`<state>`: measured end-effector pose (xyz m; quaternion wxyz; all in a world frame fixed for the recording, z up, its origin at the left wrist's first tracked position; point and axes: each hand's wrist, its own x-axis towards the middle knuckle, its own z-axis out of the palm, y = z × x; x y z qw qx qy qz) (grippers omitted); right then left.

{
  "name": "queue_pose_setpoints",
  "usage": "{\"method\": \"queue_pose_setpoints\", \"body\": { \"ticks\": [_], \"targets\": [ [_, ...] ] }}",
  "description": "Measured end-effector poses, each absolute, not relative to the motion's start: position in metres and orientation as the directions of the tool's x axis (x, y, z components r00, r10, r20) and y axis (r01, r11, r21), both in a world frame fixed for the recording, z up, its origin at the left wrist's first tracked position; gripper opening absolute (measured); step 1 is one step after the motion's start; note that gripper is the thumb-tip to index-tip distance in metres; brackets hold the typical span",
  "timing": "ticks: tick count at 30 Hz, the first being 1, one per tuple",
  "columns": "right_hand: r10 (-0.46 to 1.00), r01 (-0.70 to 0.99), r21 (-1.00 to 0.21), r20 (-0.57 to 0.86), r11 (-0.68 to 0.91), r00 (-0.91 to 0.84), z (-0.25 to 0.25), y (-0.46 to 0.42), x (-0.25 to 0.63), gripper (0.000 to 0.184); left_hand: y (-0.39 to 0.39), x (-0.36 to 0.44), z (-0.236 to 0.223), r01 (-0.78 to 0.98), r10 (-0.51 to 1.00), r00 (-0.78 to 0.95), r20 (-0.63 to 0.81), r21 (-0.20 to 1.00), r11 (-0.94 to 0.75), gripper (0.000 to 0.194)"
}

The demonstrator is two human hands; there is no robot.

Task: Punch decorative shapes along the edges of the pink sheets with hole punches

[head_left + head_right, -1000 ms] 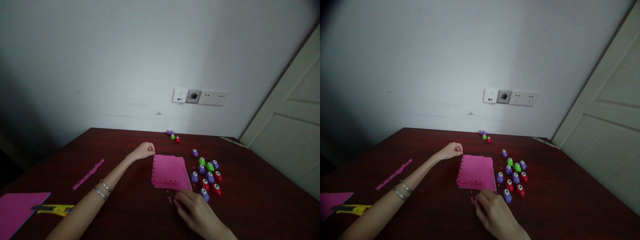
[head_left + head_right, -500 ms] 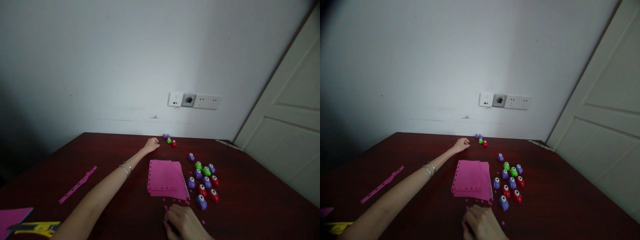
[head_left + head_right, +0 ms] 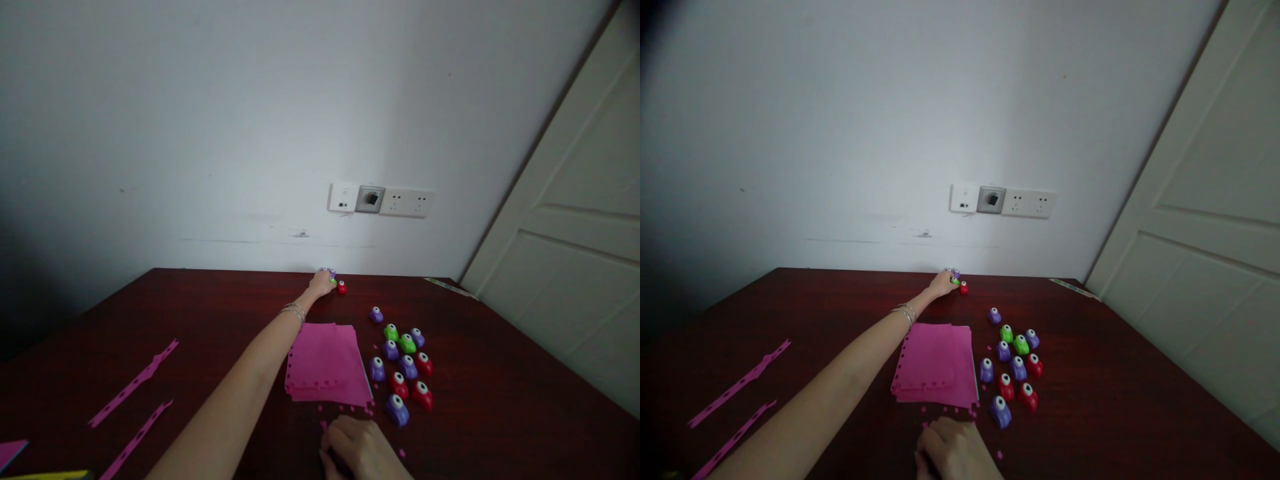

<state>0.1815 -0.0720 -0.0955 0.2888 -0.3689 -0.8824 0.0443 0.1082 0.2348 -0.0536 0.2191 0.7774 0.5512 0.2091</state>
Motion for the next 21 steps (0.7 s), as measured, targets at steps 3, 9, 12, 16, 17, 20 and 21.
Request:
{"method": "queue_pose_setpoints", "body": {
  "ticks": [3, 9, 12, 16, 17, 20, 21],
  "targets": [
    [0.685, 0.634, -0.287, 0.454, 0.718, -0.57, -0.096, -0.07, 0.181, 0.017, 0.236, 0.112, -0.054, 0.787, 0.961, 0.261, 0.094, 0.556, -0.268, 0.016],
    [0.71, 0.648, -0.302, 0.396, 0.7, -0.582, -0.097, -0.071, 0.182, 0.016, 0.231, 0.112, -0.055, 0.759, 0.968, 0.216, 0.126, 0.602, -0.247, 0.014],
    [0.739, 0.656, -0.343, 0.357, 0.673, -0.571, -0.094, -0.073, 0.182, 0.016, 0.226, 0.105, -0.051, 0.708, 0.958, 0.238, 0.159, 0.647, -0.283, 0.016],
    [0.771, 0.649, -0.418, 0.306, 0.635, -0.558, -0.085, -0.077, 0.184, 0.011, 0.214, 0.086, -0.044, 0.619, 0.932, 0.288, 0.221, 0.7, -0.357, 0.021],
    [0.778, 0.643, -0.441, 0.292, 0.626, -0.556, -0.082, -0.078, 0.185, 0.01, 0.209, 0.079, -0.042, 0.595, 0.924, 0.3, 0.237, 0.711, -0.375, 0.023],
    [0.807, 0.622, -0.527, 0.26, 0.579, -0.531, -0.074, -0.083, 0.187, 0.009, 0.191, 0.057, -0.035, 0.527, 0.9, 0.339, 0.274, 0.737, -0.423, 0.027],
    [0.817, 0.607, -0.562, 0.258, 0.561, -0.516, -0.071, -0.084, 0.187, 0.009, 0.183, 0.049, -0.031, 0.503, 0.89, 0.359, 0.282, 0.744, -0.439, 0.028]
  ]
}}
